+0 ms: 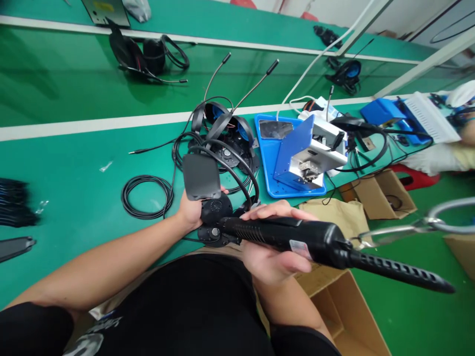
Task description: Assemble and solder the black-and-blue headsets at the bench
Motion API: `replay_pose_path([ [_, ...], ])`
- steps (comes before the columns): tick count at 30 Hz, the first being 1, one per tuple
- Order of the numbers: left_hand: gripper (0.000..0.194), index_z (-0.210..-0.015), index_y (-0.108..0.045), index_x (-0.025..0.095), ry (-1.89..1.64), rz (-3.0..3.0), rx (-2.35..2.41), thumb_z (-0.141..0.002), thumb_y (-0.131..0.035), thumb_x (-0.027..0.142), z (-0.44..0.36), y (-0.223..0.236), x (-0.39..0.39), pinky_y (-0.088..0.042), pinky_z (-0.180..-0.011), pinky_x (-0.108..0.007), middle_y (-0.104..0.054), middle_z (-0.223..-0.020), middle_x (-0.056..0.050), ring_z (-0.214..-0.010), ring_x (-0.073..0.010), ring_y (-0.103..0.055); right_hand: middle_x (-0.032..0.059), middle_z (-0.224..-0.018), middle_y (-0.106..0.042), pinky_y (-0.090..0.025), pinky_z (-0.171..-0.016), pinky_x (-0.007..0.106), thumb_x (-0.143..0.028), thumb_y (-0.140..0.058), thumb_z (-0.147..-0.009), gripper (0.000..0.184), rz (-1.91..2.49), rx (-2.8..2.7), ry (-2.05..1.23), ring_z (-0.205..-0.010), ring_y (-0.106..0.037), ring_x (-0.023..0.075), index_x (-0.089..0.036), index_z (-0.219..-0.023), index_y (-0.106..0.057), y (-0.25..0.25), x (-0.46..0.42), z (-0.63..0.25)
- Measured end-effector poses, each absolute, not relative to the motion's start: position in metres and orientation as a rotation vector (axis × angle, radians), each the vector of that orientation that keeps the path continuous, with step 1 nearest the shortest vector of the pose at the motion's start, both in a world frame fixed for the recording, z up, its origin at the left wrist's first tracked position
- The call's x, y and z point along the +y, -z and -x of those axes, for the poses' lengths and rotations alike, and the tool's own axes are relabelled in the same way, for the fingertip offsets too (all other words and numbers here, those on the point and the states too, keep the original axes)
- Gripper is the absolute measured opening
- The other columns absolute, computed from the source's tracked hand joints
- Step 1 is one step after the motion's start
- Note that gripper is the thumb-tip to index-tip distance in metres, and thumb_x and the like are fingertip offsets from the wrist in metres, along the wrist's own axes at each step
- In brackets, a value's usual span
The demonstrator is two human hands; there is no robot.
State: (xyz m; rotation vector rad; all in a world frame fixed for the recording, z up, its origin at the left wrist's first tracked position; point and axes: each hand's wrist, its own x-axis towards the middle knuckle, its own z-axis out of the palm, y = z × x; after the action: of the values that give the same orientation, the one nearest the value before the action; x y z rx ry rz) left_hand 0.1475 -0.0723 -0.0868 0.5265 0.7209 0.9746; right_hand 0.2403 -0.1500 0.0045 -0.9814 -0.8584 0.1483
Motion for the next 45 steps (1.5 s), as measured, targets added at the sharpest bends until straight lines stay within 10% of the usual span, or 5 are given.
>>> replay_pose_path([
  [41, 0.022, -0.082, -0.065, 0.019, -0.908, -0.523, 0.805, -0.061, -0.071, 0.016, -0.138, 0.08, -0.071, -0.057, -0.086, -0.04, -0.079, -0.086, -0.005, -0.083, -0.0249, -0.073, -0.0026, -0.066, -0.057, -0.045, -0.04, 0.029, -0.073, -0.044, -0.095, 0.053, 0.97, -0.931, -0.336, -0.049, -0.051, 0.016, -0.025, -0.107, -0.063, -0.027, -0.164, -0.278],
  [45, 0.016, -0.079, -0.07, 0.016, -0.815, -0.617, 0.81, -0.064, -0.071, 0.021, -0.136, 0.076, -0.072, -0.059, -0.082, -0.042, -0.08, -0.087, -0.009, -0.081, -0.0277, -0.074, -0.0015, -0.073, -0.052, -0.039, -0.039, 0.026, -0.065, -0.035, -0.097, 0.045, 0.956, -0.674, 0.151, -0.05, -0.049, 0.0142, -0.025, -0.106, -0.053, -0.039, -0.148, -0.363],
])
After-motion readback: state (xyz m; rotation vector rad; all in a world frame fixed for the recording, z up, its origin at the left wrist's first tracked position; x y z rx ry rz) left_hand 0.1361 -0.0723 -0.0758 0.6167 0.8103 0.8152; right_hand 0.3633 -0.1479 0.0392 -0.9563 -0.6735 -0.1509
